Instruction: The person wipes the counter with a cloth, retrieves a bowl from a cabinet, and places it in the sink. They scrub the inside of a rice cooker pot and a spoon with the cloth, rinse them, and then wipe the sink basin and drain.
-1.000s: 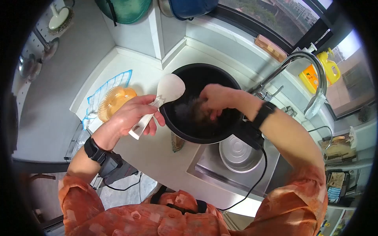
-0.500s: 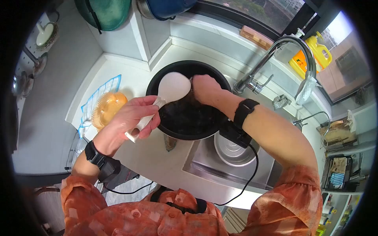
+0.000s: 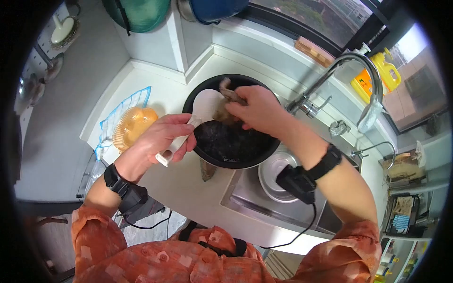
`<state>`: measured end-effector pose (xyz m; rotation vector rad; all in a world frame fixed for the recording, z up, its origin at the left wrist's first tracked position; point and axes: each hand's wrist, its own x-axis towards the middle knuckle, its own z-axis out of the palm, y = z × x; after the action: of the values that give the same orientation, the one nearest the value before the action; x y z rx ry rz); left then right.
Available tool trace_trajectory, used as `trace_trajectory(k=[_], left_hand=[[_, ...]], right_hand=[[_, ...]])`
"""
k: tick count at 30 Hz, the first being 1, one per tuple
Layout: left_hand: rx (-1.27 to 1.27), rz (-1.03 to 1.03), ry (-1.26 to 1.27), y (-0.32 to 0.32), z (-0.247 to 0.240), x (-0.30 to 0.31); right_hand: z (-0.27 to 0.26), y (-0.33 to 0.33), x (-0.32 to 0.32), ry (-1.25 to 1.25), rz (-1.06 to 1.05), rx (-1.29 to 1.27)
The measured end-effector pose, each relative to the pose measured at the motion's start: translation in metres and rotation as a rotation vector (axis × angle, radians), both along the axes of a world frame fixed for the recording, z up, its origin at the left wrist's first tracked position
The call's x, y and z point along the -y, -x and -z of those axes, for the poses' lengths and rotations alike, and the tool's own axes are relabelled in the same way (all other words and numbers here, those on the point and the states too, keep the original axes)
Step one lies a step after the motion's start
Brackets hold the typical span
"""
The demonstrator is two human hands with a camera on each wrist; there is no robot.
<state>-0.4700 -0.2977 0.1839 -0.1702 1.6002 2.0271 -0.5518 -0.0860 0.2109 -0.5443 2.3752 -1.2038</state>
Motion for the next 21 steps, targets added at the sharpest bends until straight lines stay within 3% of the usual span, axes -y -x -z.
trace_trajectory(k=[2, 4, 5, 8, 12, 15, 16, 18, 21], left_hand=[[-0.016, 0.049, -0.119, 0.001, -0.003, -0.008], [-0.002, 0.068, -0.079, 0.002, -0.005, -0.012], [0.01, 0.075, -0.041, 0.003, -0.006, -0.012], [0.022, 0.102, -0.075, -0.002, -0.004, -0.016], [-0.105, 0.238, 0.031, -0.01, -0.004, -0.018], [-0.508, 0.226, 0.62, -0.011, -0.006, -0.013], [-0.502, 0.233, 0.612, -0.013, -0.004, -0.01], [-0.691, 0.271, 0.923, -0.017, -0.009, -0.004], [-0.804, 0.241, 1.008, -0.022, -0.008, -0.001]], right_hand=[[0.015, 0.002, 0.007, -0.055, 0.035, -0.074], [0.028, 0.005, 0.015, -0.052, -0.008, -0.409], [0.03, 0.007, 0.012, -0.019, 0.078, -0.205], [0.043, 0.025, 0.002, -0.133, 0.167, -0.216], [0.053, 0.032, -0.013, -0.064, 0.159, 0.045], [0.048, 0.028, -0.025, -0.271, 0.022, 0.035], [0.045, 0.028, -0.026, -0.329, -0.027, 0.023], [0.031, 0.025, -0.031, -0.27, 0.023, 0.052], [0.005, 0.01, -0.041, 0.034, 0.146, 0.089]])
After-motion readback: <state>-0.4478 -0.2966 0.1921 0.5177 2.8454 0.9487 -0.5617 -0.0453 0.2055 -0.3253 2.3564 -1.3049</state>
